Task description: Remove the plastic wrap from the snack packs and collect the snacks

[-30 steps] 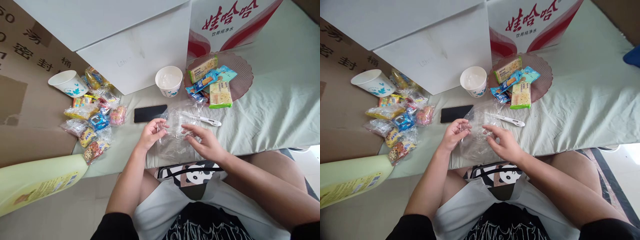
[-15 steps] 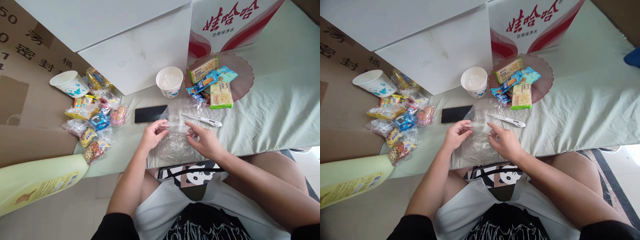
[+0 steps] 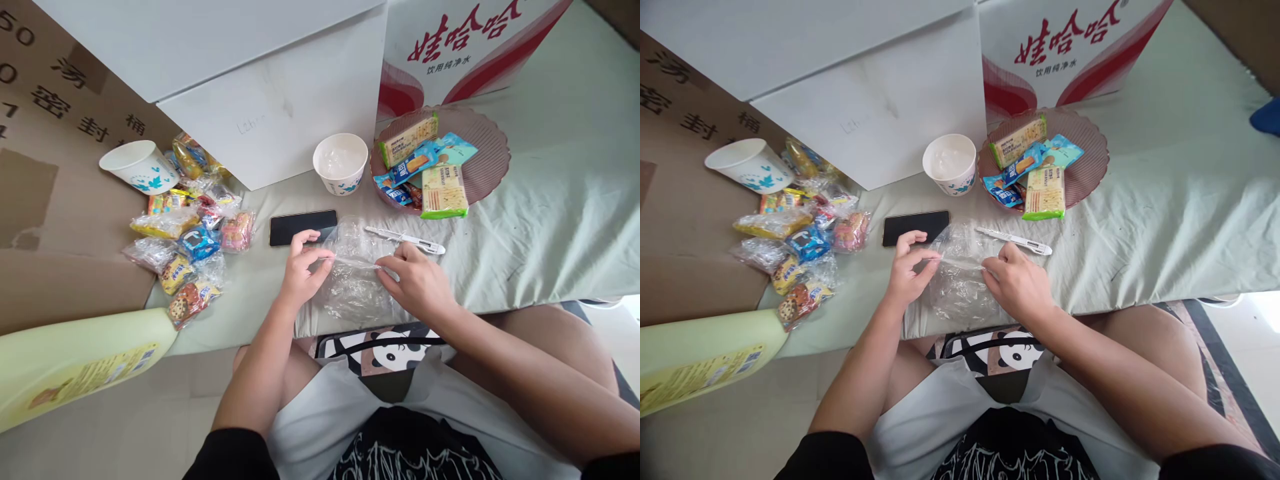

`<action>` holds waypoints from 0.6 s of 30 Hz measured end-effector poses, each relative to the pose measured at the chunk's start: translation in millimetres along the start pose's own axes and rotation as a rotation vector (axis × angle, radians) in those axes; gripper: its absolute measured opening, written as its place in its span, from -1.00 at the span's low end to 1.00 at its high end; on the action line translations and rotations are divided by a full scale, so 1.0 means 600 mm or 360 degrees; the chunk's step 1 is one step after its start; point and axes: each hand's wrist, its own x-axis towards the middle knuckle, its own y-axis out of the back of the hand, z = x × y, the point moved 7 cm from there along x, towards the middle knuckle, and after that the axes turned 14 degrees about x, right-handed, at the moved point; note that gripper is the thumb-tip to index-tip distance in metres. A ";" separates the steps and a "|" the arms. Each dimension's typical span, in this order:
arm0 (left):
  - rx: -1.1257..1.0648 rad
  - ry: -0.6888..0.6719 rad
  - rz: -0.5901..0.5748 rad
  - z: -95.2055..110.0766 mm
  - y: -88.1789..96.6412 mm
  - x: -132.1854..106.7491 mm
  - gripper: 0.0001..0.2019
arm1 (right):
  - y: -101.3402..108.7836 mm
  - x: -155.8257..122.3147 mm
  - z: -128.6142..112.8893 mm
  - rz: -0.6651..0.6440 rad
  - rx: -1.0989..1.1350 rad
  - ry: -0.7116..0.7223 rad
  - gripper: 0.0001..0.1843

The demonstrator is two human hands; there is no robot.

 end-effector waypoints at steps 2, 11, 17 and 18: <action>-0.0097 0.0014 -0.0049 0.001 0.003 0.002 -0.76 | 0.013 -0.001 -0.018 0.0165 0.0040 0.0243 -0.74; -0.0801 0.0226 -0.0441 0.013 -0.003 -0.001 -0.64 | 0.016 0.000 -0.042 -0.0173 0.1003 0.0307 -0.84; -0.1043 0.0746 -0.0576 -0.008 -0.025 -0.022 -0.63 | -0.023 -0.004 0.001 -0.0376 0.1798 -0.0691 -0.69; -0.1048 0.0801 -0.0561 -0.012 -0.025 -0.023 -0.63 | -0.027 -0.004 0.007 -0.0341 0.1871 -0.0790 -0.61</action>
